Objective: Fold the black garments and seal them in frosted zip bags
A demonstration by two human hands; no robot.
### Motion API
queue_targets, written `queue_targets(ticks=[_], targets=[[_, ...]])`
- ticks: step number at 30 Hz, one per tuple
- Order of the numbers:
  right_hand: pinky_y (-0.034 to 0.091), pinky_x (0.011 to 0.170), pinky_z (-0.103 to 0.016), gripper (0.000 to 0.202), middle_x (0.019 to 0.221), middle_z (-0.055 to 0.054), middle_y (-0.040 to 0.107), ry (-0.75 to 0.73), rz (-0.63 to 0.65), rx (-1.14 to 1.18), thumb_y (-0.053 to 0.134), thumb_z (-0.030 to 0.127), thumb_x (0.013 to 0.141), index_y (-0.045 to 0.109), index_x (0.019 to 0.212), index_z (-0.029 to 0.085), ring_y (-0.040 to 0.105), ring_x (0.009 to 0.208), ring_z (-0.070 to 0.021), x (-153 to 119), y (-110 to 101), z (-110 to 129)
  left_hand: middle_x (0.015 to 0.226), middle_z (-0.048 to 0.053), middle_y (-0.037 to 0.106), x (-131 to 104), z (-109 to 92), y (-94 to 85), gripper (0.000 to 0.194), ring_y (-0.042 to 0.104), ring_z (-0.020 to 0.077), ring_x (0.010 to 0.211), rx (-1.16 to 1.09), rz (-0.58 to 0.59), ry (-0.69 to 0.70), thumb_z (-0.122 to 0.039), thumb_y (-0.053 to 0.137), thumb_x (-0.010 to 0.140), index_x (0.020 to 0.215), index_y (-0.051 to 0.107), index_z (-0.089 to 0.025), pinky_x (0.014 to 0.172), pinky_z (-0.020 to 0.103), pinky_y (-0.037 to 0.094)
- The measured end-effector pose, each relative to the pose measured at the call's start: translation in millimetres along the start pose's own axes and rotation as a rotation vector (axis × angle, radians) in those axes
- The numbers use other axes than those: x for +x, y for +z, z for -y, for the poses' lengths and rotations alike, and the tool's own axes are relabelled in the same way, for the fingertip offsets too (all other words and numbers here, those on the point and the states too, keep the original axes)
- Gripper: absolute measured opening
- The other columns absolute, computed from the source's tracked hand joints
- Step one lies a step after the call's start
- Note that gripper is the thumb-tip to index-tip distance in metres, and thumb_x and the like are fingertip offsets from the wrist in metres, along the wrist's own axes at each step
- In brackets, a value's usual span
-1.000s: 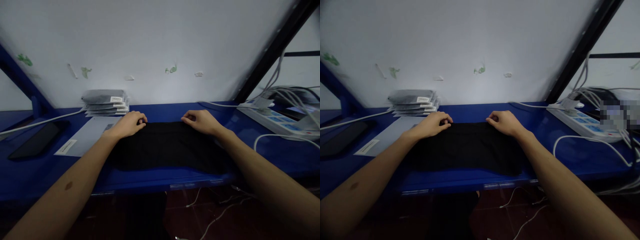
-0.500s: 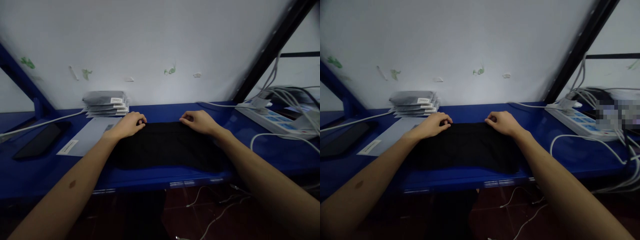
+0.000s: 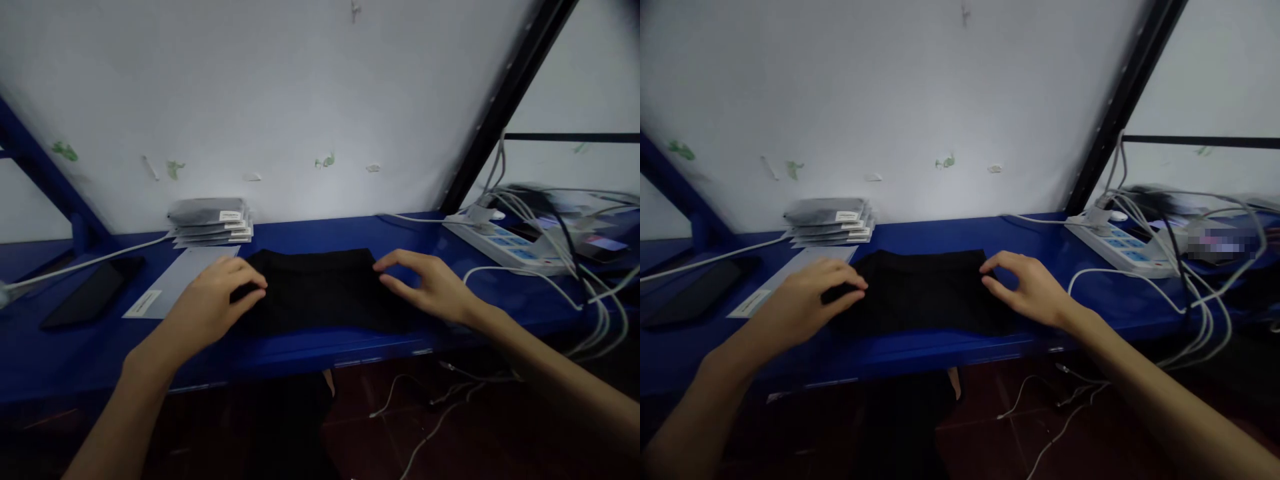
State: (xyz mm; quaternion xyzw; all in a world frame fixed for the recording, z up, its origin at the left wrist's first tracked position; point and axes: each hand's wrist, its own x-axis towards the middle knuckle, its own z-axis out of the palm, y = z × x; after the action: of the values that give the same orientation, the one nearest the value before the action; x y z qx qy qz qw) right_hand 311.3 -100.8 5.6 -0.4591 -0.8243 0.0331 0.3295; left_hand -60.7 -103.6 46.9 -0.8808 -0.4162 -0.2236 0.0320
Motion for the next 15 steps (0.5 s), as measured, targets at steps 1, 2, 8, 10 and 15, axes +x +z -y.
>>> queue_targets(ticks=[1,2,8,10,15], targets=[[0.053,0.09,-0.04,0.022,0.107,-0.006,0.073,-0.033,0.044,-0.004,0.058,0.039,0.09,0.068,0.102,0.024,0.068,0.101,-0.024,-11,-7,6,0.1,0.001,0.069,-14,-1,-1.9,0.022,0.06,0.0228,0.099,-0.004,0.022,-0.008,-0.042,0.053,0.096,0.098,0.071,-0.028,0.087,0.037,0.049],[0.054,0.091,-0.04,0.022,0.109,-0.006,0.072,-0.06,0.086,-0.013,0.06,0.039,0.089,0.069,0.104,0.025,0.068,0.103,-0.0241,-22,-13,12,0.103,0.001,0.069,-27,0,-2.2,0.024,0.06,0.0229,0.101,-0.002,0.041,-0.021,-0.045,0.054,0.096,0.099,0.072,-0.03,0.088,0.037,0.049],[0.055,0.091,-0.04,0.024,0.115,-0.005,0.072,-0.168,0.26,-0.121,0.058,0.033,0.091,0.071,0.111,0.029,0.067,0.106,-0.0228,-55,-19,17,0.113,0.0,0.071,-62,18,5.0,0.026,0.06,0.0236,0.11,0.009,0.145,-0.087,-0.05,0.058,0.094,0.108,0.074,-0.036,0.095,0.04,0.048],[0.056,0.09,-0.04,0.024,0.113,-0.005,0.073,-0.151,0.255,-0.12,0.054,0.031,0.093,0.071,0.109,0.029,0.068,0.104,-0.0222,-59,-16,12,0.109,0.0,0.072,-63,20,5.1,0.024,0.061,0.0236,0.107,-0.001,0.151,-0.096,-0.047,0.056,0.094,0.104,0.074,-0.035,0.094,0.04,0.048],[0.056,0.086,-0.041,0.021,0.103,-0.004,0.074,0.021,0.172,-0.081,0.056,0.038,0.091,0.071,0.103,0.032,0.069,0.096,-0.025,-56,-16,5,0.098,0.003,0.072,-56,14,1.0,0.02,0.064,0.0257,0.095,-0.002,0.063,-0.201,-0.041,0.053,0.092,0.094,0.07,-0.032,0.087,0.041,0.05]])
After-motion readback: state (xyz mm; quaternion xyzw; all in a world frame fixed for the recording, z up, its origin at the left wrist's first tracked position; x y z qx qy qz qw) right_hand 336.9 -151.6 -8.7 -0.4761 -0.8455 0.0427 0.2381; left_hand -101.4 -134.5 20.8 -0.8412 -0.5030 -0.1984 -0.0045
